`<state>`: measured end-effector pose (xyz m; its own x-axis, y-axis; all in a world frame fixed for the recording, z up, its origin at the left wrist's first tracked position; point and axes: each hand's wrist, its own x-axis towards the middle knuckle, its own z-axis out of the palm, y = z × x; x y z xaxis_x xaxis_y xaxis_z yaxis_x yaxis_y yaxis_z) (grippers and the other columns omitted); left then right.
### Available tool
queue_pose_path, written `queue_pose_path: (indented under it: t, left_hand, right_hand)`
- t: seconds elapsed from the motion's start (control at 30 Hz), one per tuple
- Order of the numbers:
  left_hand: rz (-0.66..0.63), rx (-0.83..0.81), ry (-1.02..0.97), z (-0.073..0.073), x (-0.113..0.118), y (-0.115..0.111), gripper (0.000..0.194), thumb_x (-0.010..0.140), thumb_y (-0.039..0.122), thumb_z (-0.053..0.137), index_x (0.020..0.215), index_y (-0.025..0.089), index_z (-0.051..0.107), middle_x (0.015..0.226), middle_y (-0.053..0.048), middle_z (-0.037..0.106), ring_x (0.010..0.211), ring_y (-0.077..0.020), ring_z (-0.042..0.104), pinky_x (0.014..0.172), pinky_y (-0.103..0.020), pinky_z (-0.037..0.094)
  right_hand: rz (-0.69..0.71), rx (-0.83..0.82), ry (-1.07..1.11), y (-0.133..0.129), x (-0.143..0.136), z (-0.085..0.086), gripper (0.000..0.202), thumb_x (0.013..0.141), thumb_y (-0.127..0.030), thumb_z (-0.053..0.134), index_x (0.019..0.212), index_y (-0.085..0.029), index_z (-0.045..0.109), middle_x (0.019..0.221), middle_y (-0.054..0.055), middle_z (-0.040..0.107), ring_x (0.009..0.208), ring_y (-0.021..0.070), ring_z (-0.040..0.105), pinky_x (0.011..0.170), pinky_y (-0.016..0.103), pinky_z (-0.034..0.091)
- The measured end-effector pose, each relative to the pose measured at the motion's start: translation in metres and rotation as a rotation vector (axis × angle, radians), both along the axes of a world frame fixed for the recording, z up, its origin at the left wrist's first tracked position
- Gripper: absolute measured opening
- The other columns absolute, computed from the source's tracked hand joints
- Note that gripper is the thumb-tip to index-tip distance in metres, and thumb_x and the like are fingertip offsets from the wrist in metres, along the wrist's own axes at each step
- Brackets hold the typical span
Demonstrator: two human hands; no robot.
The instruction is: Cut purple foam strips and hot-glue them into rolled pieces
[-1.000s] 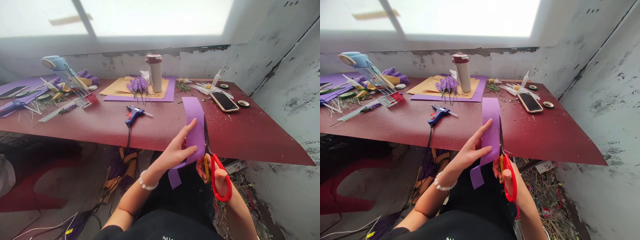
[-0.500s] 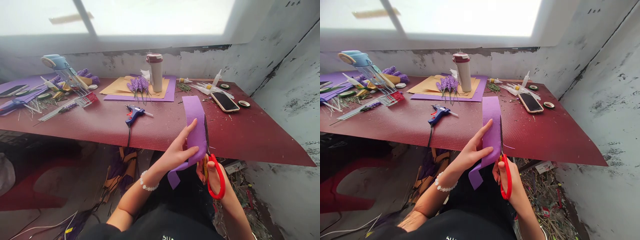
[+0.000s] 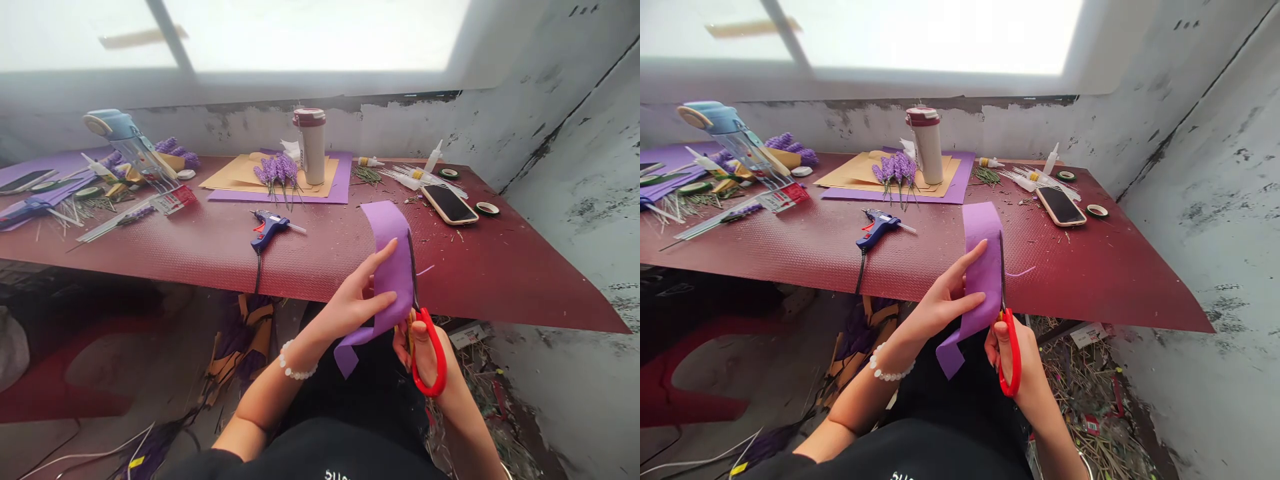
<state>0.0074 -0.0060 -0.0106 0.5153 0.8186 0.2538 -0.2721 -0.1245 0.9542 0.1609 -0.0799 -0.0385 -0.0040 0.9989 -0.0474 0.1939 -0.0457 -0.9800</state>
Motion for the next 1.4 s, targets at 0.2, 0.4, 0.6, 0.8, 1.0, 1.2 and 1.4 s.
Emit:
queue_pose_path:
  t: [0.2,0.4,0.6,0.8,1.0,1.2,1.4]
  left_hand:
    - [0.188,0.172,0.066,0.012,-0.012,0.014,0.032,0.094,0.037,0.064,0.12,0.023,0.076,0.109,-0.006,0.071,0.087,-0.0166,0.057,0.073,-0.027,0.047]
    - [0.276,0.234,0.042,0.019,-0.01,0.021,0.035,0.092,0.032,0.067,0.126,0.025,0.072,0.096,-0.002,0.064,0.066,-0.0096,0.042,0.058,-0.022,0.038]
    - [0.177,0.14,-0.002,0.016,-0.009,0.025,0.056,0.087,0.023,0.069,0.143,0.029,0.061,0.129,-0.006,0.065,0.063,-0.0059,0.041,0.054,-0.019,0.038]
    - [0.113,0.042,-0.026,0.015,-0.01,0.021,0.069,0.083,0.025,0.074,0.149,0.029,0.054,0.146,-0.008,0.06,0.073,-0.0075,0.052,0.062,-0.019,0.048]
    - [0.053,-0.033,-0.014,0.014,-0.01,0.012,0.072,0.085,0.026,0.074,0.152,0.032,0.049,0.125,-0.005,0.068,0.07,-0.0087,0.055,0.057,-0.02,0.046]
    - [0.049,-0.011,-0.041,0.014,-0.008,0.009,0.069,0.084,0.026,0.076,0.149,0.033,0.053,0.137,-0.002,0.064,0.075,-0.0089,0.057,0.063,-0.02,0.051]
    - [0.058,-0.002,-0.019,0.015,-0.009,0.007,0.07,0.084,0.024,0.074,0.15,0.032,0.052,0.134,-0.005,0.065,0.078,-0.0109,0.059,0.063,-0.021,0.051]
  right_hand:
    - [0.043,0.011,-0.002,-0.001,0.004,0.005,0.075,0.071,-0.1,0.037,0.064,-0.026,0.044,0.042,-0.005,0.041,0.036,0.0101,0.033,0.037,0.025,0.027]
    - [0.089,0.039,0.01,-0.005,0.008,-0.003,0.07,0.08,-0.093,0.039,0.072,-0.024,0.047,0.048,-0.006,0.045,0.042,0.0097,0.033,0.042,0.025,0.029]
    - [0.108,0.054,0.025,-0.006,0.008,-0.005,0.069,0.082,-0.092,0.037,0.074,-0.024,0.046,0.051,-0.006,0.043,0.043,0.0101,0.032,0.042,0.026,0.027]
    - [0.137,0.09,0.051,-0.003,0.006,-0.006,0.08,0.07,-0.102,0.032,0.079,-0.024,0.05,0.051,-0.006,0.04,0.043,0.0117,0.032,0.042,0.029,0.027]
    - [0.153,0.107,0.073,-0.005,0.009,-0.008,0.079,0.07,-0.101,0.033,0.082,-0.025,0.05,0.062,-0.004,0.042,0.053,0.0144,0.033,0.048,0.032,0.029]
    - [0.147,0.061,0.107,-0.005,0.006,-0.011,0.083,0.061,-0.105,0.035,0.081,-0.026,0.048,0.055,-0.006,0.039,0.047,0.013,0.03,0.043,0.031,0.027]
    - [0.123,0.039,0.129,-0.005,0.001,-0.012,0.082,0.062,-0.105,0.035,0.079,-0.026,0.045,0.054,-0.007,0.039,0.045,0.0112,0.029,0.042,0.028,0.026]
